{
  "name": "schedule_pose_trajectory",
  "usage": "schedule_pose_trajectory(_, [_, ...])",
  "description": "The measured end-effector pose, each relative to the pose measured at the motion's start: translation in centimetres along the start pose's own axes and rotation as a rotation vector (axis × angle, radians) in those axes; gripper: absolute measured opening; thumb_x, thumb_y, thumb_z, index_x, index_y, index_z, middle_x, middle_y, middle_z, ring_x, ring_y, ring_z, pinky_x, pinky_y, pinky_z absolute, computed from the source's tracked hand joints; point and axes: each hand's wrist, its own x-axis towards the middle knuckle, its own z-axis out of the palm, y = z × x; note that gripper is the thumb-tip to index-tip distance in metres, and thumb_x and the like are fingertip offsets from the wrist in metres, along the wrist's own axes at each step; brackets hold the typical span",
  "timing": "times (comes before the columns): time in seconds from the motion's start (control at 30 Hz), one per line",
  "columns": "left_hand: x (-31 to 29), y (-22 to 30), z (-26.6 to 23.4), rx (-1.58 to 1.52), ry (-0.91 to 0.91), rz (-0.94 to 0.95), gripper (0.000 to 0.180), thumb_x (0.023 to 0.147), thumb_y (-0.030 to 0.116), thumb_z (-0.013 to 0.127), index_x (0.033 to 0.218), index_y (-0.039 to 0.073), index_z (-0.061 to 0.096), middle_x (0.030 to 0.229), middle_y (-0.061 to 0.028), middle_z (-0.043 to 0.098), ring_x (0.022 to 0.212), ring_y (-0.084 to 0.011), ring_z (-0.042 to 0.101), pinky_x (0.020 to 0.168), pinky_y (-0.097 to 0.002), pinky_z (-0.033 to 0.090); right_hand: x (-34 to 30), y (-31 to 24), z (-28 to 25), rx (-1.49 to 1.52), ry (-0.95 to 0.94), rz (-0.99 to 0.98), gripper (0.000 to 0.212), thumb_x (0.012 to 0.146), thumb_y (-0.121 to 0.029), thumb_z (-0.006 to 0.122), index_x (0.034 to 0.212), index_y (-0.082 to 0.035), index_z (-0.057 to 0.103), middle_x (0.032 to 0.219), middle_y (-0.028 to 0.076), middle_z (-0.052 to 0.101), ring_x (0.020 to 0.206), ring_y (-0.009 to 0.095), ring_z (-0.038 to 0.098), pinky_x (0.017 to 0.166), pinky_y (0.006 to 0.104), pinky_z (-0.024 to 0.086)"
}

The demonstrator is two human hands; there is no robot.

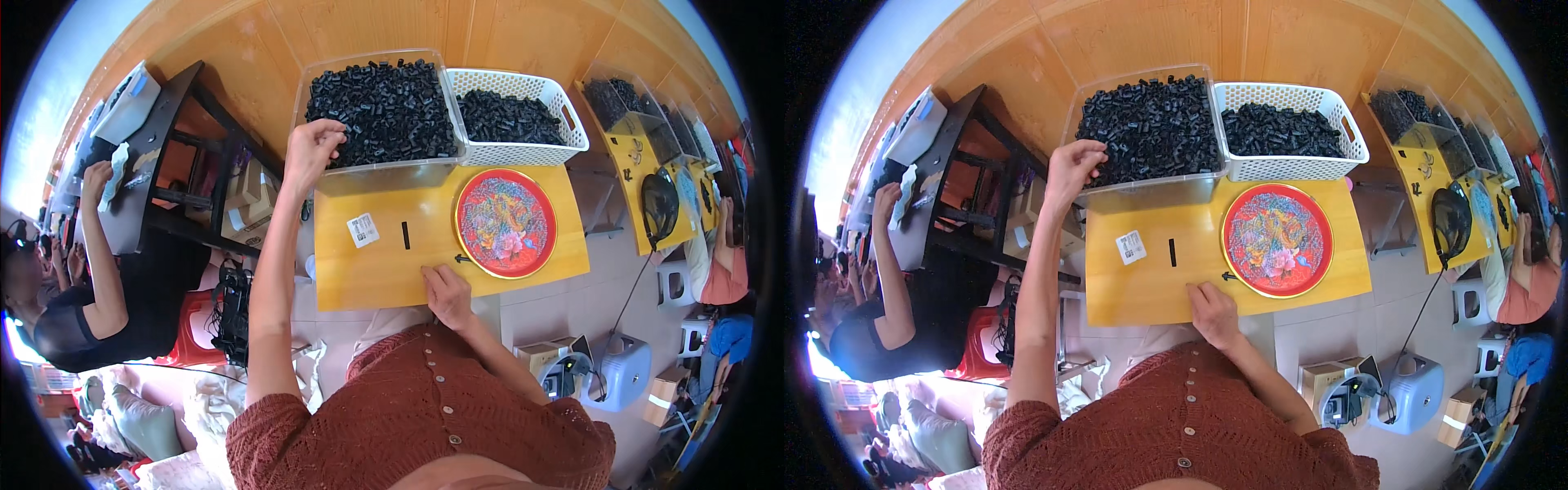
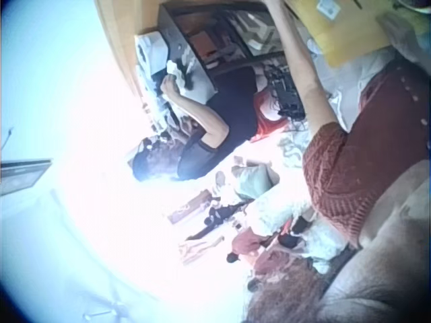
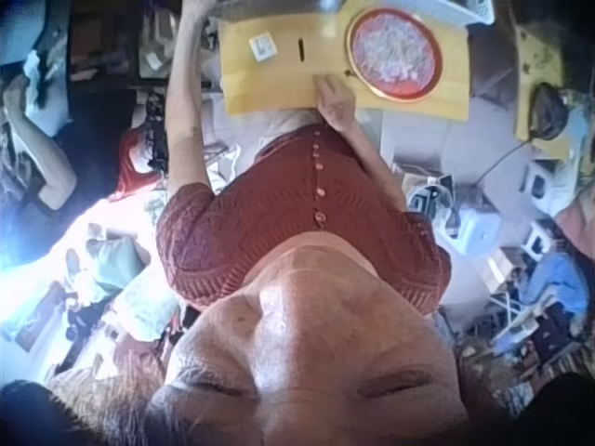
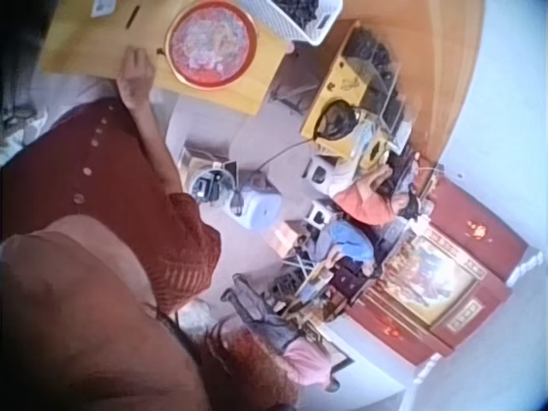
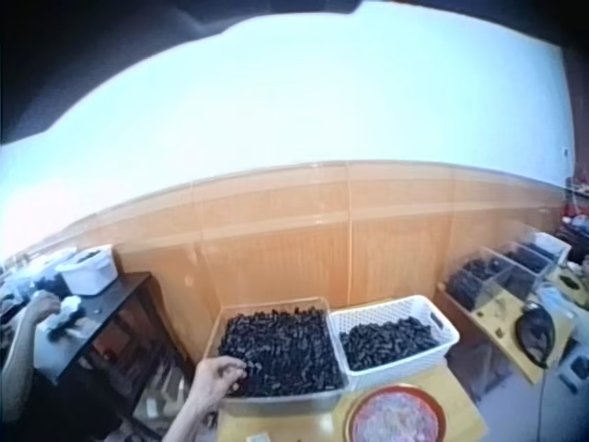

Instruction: The person repeatedly picks up black plastic pieces from a bin and small components from a tray, assembling them together by hand.

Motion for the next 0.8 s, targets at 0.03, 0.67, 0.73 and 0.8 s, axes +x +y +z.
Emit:
schedule_pose_trajectory(0.03, [1.4,-0.7,0.3,0.158,-0.062,0.021,0.016,0.077,0.005,0.062,0.091,0.000,0.064,0.075,-0.0088,0.066,0.055,-0.0100,0.057,0.053,-0.0223,0.046,0.0,-0.1,-0.1,-0.001,0.004,-0.004,0.020,0.071,-0.004,0.056,0.090,-0.008,0.059,0.073,0.006,0.052,0.062,0.024,0.056,0.053,0.0334,0.047])
schedule_pose_trajectory(0.67, [5.5,-0.2,4.6,-0.012,-0.187,0.069,0.007,0.076,0.000,0.059,0.082,0.000,0.054,0.073,-0.0069,0.061,0.066,-0.0117,0.061,0.059,-0.0218,0.049,0.0,0.5,-2.7,0.215,-0.008,0.067,0.018,0.071,-0.004,0.057,0.089,-0.004,0.059,0.078,0.007,0.054,0.068,0.024,0.057,0.057,0.0330,0.047])
schedule_pose_trajectory(0.73, [1.7,2.0,4.0,-0.229,-0.160,0.060,0.008,0.078,0.000,0.057,0.085,0.000,0.054,0.077,-0.0091,0.062,0.066,-0.0121,0.061,0.060,-0.0218,0.050,-0.1,0.8,-4.6,0.291,0.027,0.121,0.015,0.072,-0.003,0.058,0.087,-0.003,0.059,0.078,0.008,0.056,0.069,0.025,0.057,0.057,0.0330,0.046])
schedule_pose_trajectory(0.8, [-2.8,2.8,3.7,-0.254,-0.155,0.054,0.008,0.079,0.000,0.057,0.086,0.001,0.053,0.081,-0.0102,0.063,0.068,-0.0132,0.061,0.060,-0.0222,0.049,0.5,3.0,-6.7,0.165,0.192,0.136,0.010,0.074,-0.003,0.060,0.084,-0.003,0.061,0.076,0.010,0.057,0.069,0.028,0.057,0.059,0.0349,0.046])
